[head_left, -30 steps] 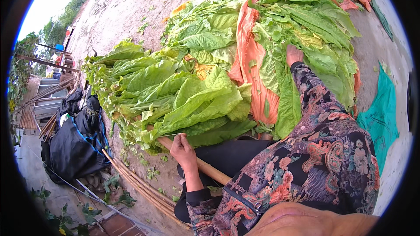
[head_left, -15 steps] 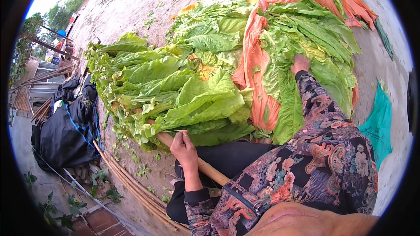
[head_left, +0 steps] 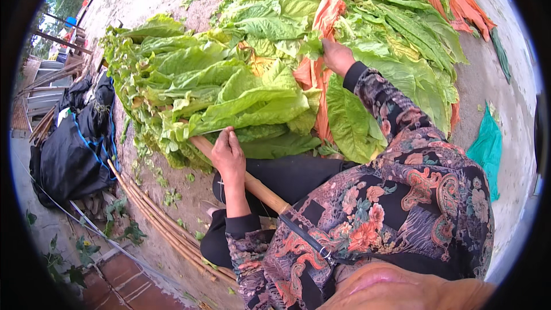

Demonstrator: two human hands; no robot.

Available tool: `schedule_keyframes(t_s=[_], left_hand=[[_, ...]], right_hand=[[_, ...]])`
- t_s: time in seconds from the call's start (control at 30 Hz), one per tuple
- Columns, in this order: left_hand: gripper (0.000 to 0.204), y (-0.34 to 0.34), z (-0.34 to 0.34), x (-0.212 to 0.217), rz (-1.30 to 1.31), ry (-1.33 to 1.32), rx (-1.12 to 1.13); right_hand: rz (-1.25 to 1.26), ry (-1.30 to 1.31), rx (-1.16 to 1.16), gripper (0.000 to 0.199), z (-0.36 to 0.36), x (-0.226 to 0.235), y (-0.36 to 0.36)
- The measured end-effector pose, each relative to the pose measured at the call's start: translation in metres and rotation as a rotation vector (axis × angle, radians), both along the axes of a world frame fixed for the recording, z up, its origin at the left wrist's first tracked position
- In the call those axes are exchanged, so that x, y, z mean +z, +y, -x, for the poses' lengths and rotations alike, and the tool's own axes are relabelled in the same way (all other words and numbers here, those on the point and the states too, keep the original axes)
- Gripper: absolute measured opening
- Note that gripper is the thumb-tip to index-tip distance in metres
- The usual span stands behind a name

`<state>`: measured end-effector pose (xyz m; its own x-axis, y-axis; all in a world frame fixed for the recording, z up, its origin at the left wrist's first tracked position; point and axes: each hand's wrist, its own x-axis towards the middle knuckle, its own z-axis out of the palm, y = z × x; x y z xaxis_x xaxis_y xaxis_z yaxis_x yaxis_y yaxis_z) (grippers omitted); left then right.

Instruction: The person sits on the ground and repeatedly picks up leafy vegetables, wraps them around a bamboo stick, and ties them with string. The person continues this process, creating multiple tied bundles.

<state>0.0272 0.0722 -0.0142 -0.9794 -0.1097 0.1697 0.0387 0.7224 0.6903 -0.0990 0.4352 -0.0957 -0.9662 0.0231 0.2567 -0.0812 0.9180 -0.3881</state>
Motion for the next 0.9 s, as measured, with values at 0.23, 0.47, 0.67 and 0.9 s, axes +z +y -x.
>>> schedule_keyframes(t_s=[0.23,0.47,0.67,0.9], left_hand=[[0.041,-0.029,-0.016,-0.019,-0.056,-0.008,0.026],[0.035,-0.042,-0.009,-0.034,-0.619,0.087,-0.209],[0.020,-0.044,-0.025,-0.004,-1.107,0.116,-0.162],[0.059,-0.044,-0.019,-0.010,-0.481,0.283,-0.044]], right_hand=[[0.401,0.149,0.556,0.031,-0.018,0.038,-0.061],[0.681,-0.210,0.935,0.050,-0.092,0.065,-0.220],[0.569,-0.200,1.023,0.045,-0.084,0.070,-0.232],[0.363,-0.338,1.117,0.028,-0.061,0.061,-0.246]])
